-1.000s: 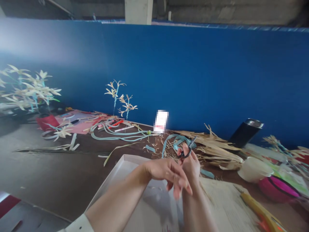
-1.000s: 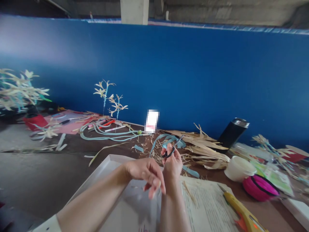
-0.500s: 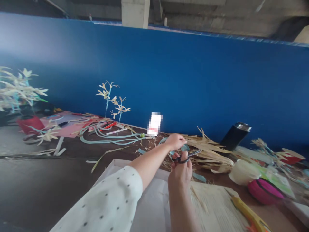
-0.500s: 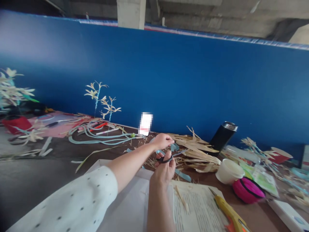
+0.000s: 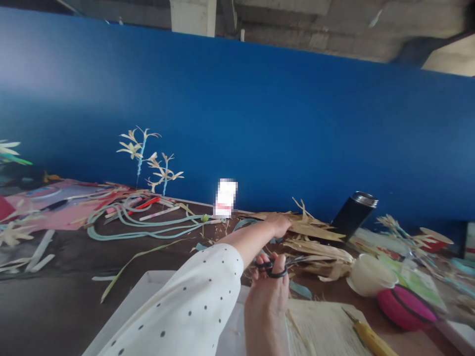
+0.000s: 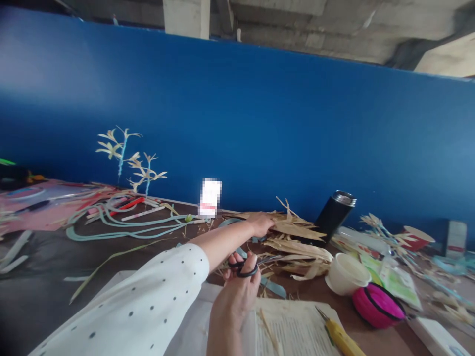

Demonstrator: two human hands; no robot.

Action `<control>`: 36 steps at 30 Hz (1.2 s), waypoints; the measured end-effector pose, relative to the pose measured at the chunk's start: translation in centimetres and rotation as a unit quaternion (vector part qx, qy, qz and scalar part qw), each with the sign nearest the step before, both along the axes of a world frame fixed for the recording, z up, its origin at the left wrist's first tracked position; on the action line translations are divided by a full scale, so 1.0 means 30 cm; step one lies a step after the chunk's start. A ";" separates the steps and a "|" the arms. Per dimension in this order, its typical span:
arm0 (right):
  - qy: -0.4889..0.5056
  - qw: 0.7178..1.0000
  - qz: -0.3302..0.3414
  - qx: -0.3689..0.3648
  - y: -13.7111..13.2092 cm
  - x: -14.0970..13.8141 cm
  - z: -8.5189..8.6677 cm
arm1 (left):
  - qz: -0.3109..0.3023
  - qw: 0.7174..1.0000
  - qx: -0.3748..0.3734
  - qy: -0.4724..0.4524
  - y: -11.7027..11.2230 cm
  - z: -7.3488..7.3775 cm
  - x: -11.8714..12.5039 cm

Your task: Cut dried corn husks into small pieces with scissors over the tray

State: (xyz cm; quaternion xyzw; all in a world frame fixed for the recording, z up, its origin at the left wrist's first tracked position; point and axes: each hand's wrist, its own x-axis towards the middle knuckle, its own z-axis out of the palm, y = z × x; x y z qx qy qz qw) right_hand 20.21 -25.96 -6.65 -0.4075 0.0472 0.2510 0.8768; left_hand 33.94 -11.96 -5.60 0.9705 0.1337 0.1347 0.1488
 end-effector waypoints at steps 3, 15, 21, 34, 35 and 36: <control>0.002 1.000 0.005 -0.026 0.003 -0.002 0.000 | 0.042 0.998 0.039 -0.002 0.019 -0.018 0.005; -0.055 0.997 0.008 -0.059 0.009 0.006 -0.022 | 0.155 0.974 -0.124 -0.107 0.096 0.061 0.004; -0.107 0.994 0.025 -0.031 0.011 -0.005 -0.022 | 0.185 0.928 -0.241 -0.217 0.146 0.125 -0.047; -0.124 0.992 0.002 0.021 0.019 0.073 -0.005 | 0.060 0.823 -0.452 -0.339 -0.029 0.167 -0.309; -0.138 0.990 -0.007 0.017 0.020 0.083 -0.009 | 0.057 0.824 -0.452 -0.338 -0.045 0.167 -0.336; -0.145 0.989 -0.025 0.013 0.021 0.092 -0.014 | 0.055 0.830 -0.446 -0.330 -0.060 0.164 -0.361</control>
